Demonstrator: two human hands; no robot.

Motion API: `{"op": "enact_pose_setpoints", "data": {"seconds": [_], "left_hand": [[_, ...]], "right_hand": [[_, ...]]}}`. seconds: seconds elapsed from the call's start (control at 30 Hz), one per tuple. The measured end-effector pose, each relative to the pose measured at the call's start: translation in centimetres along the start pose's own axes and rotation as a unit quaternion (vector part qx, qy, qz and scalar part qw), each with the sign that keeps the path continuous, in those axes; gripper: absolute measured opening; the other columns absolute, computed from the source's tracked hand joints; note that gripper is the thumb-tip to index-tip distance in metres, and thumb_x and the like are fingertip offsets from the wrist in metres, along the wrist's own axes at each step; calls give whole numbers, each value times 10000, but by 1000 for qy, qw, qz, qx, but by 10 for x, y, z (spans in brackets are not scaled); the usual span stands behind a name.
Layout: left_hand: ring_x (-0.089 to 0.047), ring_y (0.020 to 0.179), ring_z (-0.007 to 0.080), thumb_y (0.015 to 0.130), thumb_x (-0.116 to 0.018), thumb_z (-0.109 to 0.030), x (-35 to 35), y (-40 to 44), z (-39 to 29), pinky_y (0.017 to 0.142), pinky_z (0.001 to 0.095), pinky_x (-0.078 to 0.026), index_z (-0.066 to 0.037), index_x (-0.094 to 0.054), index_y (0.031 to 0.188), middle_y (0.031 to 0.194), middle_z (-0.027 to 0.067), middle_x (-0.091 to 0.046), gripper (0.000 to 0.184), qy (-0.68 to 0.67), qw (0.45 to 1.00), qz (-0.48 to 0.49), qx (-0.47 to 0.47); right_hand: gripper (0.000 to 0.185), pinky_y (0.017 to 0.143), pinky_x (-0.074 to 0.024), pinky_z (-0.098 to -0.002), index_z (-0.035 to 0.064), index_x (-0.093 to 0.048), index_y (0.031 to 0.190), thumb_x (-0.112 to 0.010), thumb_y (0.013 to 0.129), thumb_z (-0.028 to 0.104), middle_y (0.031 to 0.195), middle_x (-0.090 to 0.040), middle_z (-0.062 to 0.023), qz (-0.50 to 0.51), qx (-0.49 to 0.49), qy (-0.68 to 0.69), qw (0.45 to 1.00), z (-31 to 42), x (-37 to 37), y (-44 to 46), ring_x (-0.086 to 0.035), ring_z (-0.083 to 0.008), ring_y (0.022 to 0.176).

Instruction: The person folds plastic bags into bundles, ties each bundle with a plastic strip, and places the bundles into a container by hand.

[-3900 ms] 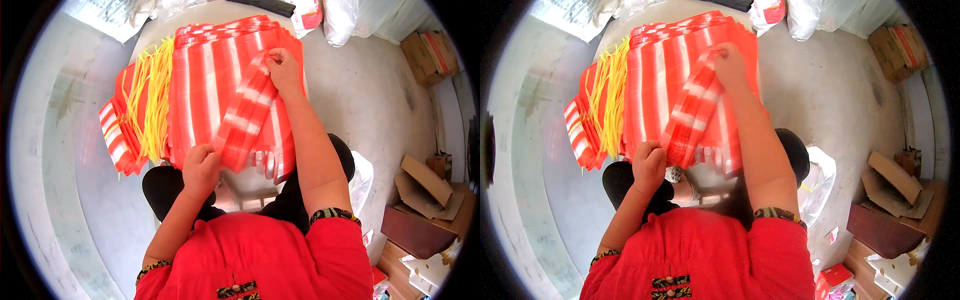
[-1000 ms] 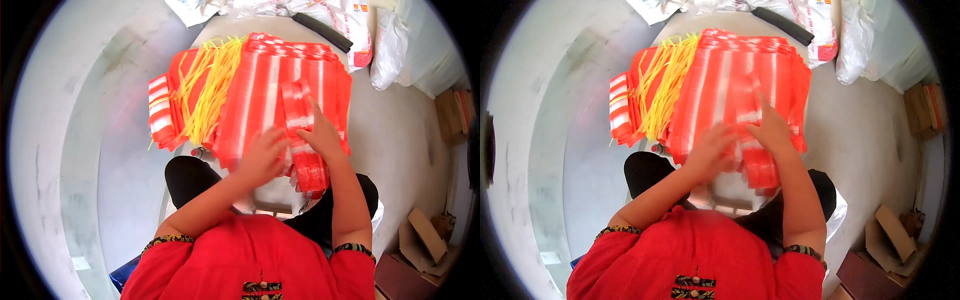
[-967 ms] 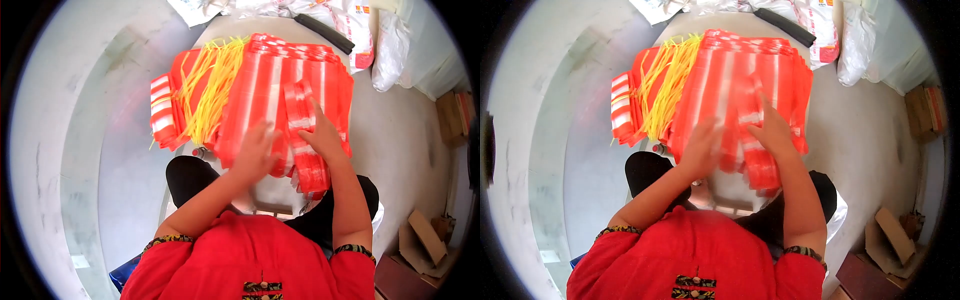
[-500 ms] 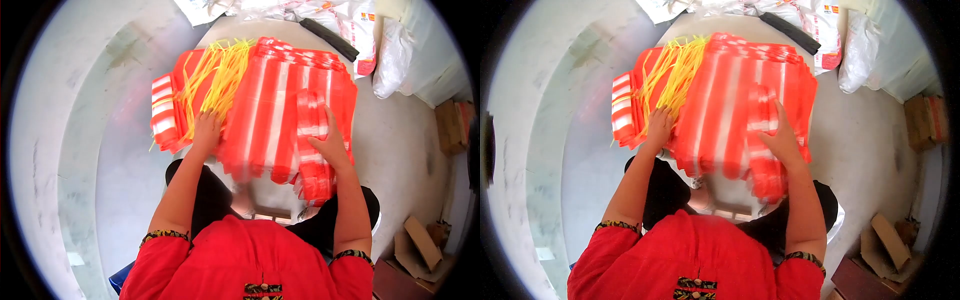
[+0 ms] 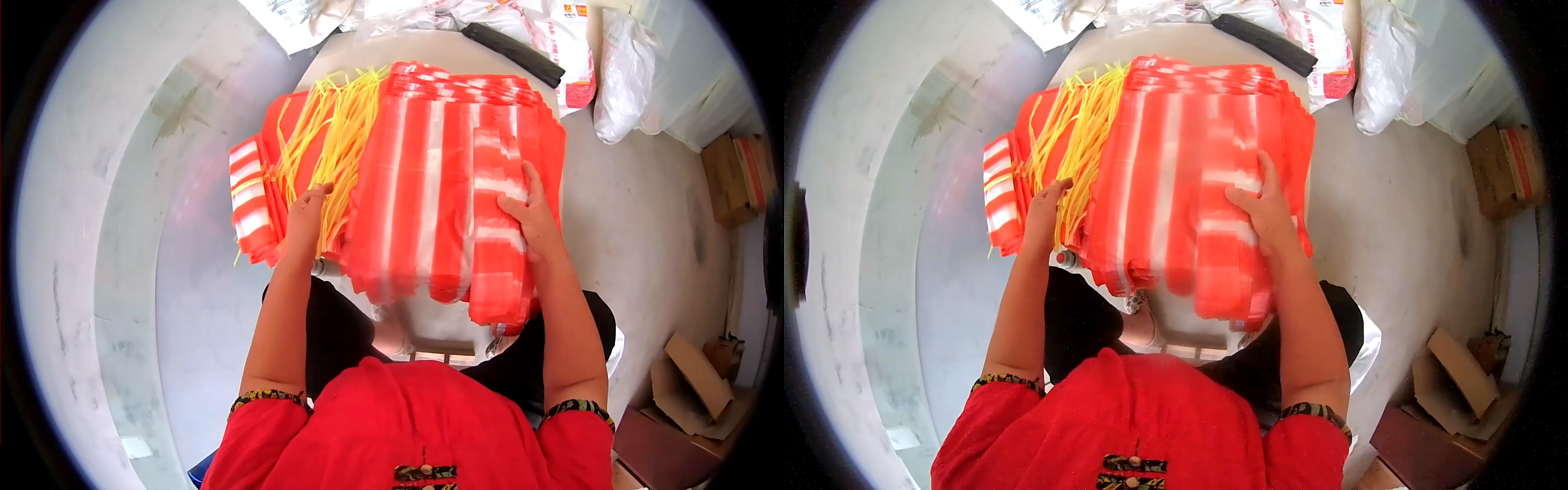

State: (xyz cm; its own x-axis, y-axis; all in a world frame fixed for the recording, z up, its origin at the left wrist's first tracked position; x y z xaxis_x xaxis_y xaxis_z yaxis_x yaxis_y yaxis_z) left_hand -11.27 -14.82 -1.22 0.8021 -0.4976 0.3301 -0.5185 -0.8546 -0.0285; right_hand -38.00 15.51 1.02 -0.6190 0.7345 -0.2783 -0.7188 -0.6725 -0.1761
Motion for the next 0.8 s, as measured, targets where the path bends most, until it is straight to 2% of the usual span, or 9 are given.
{"op": "enact_pose_setpoints", "data": {"seconds": [0.1,0.17,0.2,0.3,0.43,0.53,0.63,0.73,0.8], "left_hand": [[-623,1150,196,1112,-419,-395,-26,-28,-40,1043,362,-458,8,-668,1281,1265,64,-695,504,-334,914,158,169],[-616,1180,196,1116,-396,-416,-62,-46,-28,1061,364,-447,-10,-653,1312,1283,77,-687,520,-409,855,259,187],[-622,1171,207,1123,-338,-440,-83,-61,-35,1034,379,-472,-3,-612,1363,1271,82,-688,569,-385,855,312,154],[-603,1226,227,1115,-324,-502,-134,-106,-56,1046,400,-463,-26,-572,1402,1388,94,-630,609,-300,864,344,212],[-551,1326,265,1105,-309,-552,-172,-139,-87,1080,433,-448,-66,-468,1499,1490,100,-553,646,-335,851,330,233],[-357,1496,295,1113,-240,-537,-180,-147,-116,1224,485,-298,-95,-261,1614,1639,106,-344,669,-365,819,335,291],[-332,1510,301,1096,-230,-588,-186,-154,-130,1226,494,-305,-109,-243,1624,1652,102,-320,713,-348,816,357,291],[-440,1435,294,1106,-330,-520,-196,-158,-125,1169,477,-401,-98,-322,1578,1593,124,-395,633,-341,816,352,306],[-538,1320,270,1095,-431,-422,-205,-148,-104,1090,458,-479,-84,-385,1511,1487,135,-483,537,-287,853,363,241]], "right_hand": [[927,1057,-490,-363,47,-187,1628,-738,883,77,1538,-415,-163,30,-20,112,993,-13,1,0,-538,-253,1300],[911,1053,-496,-366,43,-184,1627,-718,890,62,1529,-425,-161,39,-26,167,985,-24,-2,-4,-544,-252,1296],[902,1051,-499,-367,42,-182,1626,-709,893,54,1524,-430,-160,43,-28,193,980,-27,-5,-7,-547,-252,1294],[883,1033,-515,-363,70,-195,1631,-688,899,40,1486,-465,-156,89,-33,222,970,-9,-24,-29,-556,-245,1283],[952,1065,-497,-360,99,-145,1649,-710,886,27,1541,-411,-159,135,-46,193,971,-6,-20,-37,-536,-244,1324],[1002,1090,-478,-356,103,-110,1658,-731,875,27,1571,-381,-162,152,-35,174,972,-1,-9,-39,-521,-243,1346],[1016,1087,-477,-355,103,-109,1658,-744,868,33,1566,-386,-162,126,-6,164,978,-9,7,-32,-516,-239,1344],[1014,1082,-480,-359,97,-122,1654,-757,864,48,1559,-394,-164,62,8,140,988,6,16,-41,-514,-241,1341],[1005,1078,-480,-361,95,-133,1651,-759,865,56,1554,-401,-163,20,16,106,994,9,22,-45,-515,-244,1336]]}}
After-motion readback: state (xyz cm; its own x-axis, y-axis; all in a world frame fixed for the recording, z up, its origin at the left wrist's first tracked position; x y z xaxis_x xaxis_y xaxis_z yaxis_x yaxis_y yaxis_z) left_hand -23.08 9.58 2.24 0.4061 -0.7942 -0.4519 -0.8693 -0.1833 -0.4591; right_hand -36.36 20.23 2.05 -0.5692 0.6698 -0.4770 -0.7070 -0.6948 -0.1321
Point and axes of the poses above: each hand's wrist, its own y-axis towards the middle knuckle, its own x-axis out of the back of the hand, z = x × y, the point moved 2 cm from there along y, towards the middle knuckle
